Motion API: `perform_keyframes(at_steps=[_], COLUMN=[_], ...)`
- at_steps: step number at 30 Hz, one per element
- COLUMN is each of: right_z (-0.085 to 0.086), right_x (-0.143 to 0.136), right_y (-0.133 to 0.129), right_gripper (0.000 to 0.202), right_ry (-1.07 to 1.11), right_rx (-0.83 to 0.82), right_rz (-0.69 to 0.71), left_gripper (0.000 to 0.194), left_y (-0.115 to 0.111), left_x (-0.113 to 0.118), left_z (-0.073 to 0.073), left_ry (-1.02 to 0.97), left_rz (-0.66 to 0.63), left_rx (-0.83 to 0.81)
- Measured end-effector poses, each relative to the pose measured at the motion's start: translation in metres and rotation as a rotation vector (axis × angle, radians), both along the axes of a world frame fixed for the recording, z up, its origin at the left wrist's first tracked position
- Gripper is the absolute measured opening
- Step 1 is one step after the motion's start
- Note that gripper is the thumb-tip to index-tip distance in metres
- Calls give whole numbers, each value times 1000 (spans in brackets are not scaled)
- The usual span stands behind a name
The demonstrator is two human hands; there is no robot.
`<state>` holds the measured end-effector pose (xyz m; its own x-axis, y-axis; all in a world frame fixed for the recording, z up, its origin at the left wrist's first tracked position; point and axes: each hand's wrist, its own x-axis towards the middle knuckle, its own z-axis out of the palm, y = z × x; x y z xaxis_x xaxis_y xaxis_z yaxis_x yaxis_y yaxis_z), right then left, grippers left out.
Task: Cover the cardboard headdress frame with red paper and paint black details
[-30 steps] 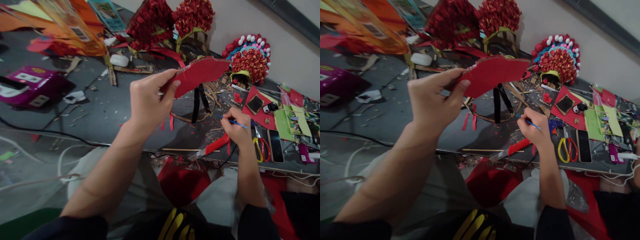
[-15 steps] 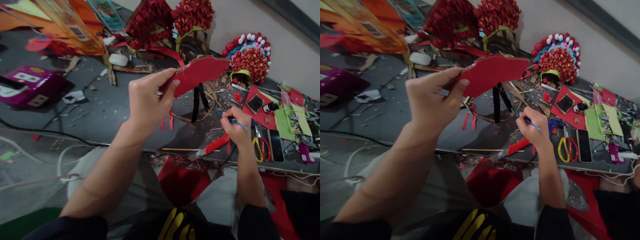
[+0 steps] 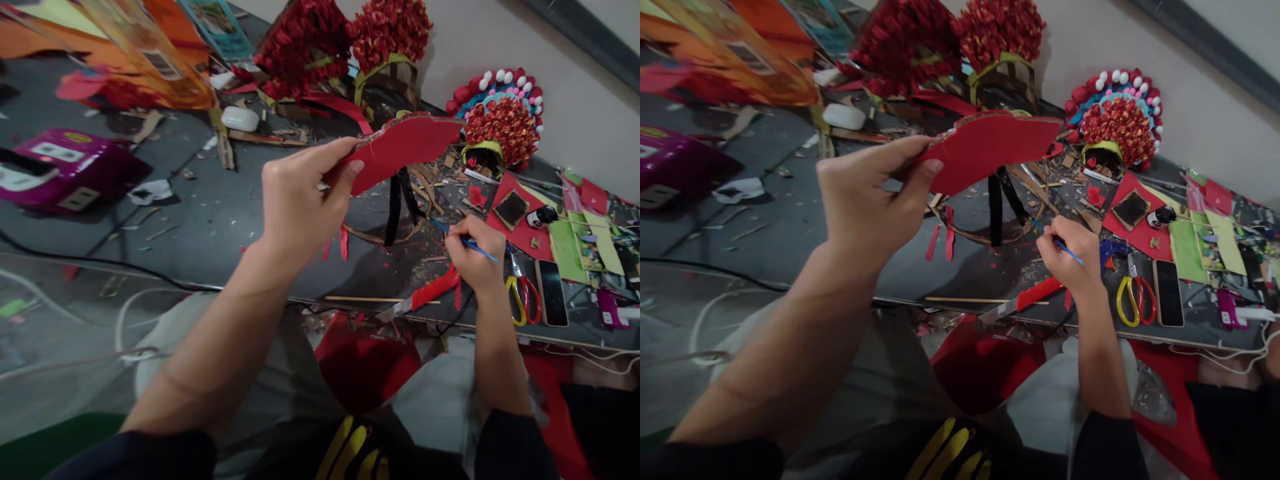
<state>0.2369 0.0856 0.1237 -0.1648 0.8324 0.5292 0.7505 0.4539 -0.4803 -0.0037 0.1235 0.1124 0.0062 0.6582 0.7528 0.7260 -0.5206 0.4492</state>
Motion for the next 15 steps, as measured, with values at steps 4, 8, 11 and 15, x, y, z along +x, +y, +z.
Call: perform_keyframes(at_steps=[4, 8, 11, 15], right_z=[0, 0, 0, 0], right_x=[0, 0, 1, -1], right_y=[0, -1, 0, 0], right_gripper=[18, 19, 17, 15], right_ry=[-6, -5, -7, 1], right_rx=[-13, 1, -1, -2], right_rz=[-10, -14, -18, -25], left_gripper=[26, 24, 24, 26], left_y=[0, -1, 0, 1], left_x=[0, 0, 0, -1], left_z=[0, 0, 0, -1], left_ry=[6, -3, -4, 15], left_rz=[1, 7, 17, 19], left_rx=[15, 16, 24, 9])
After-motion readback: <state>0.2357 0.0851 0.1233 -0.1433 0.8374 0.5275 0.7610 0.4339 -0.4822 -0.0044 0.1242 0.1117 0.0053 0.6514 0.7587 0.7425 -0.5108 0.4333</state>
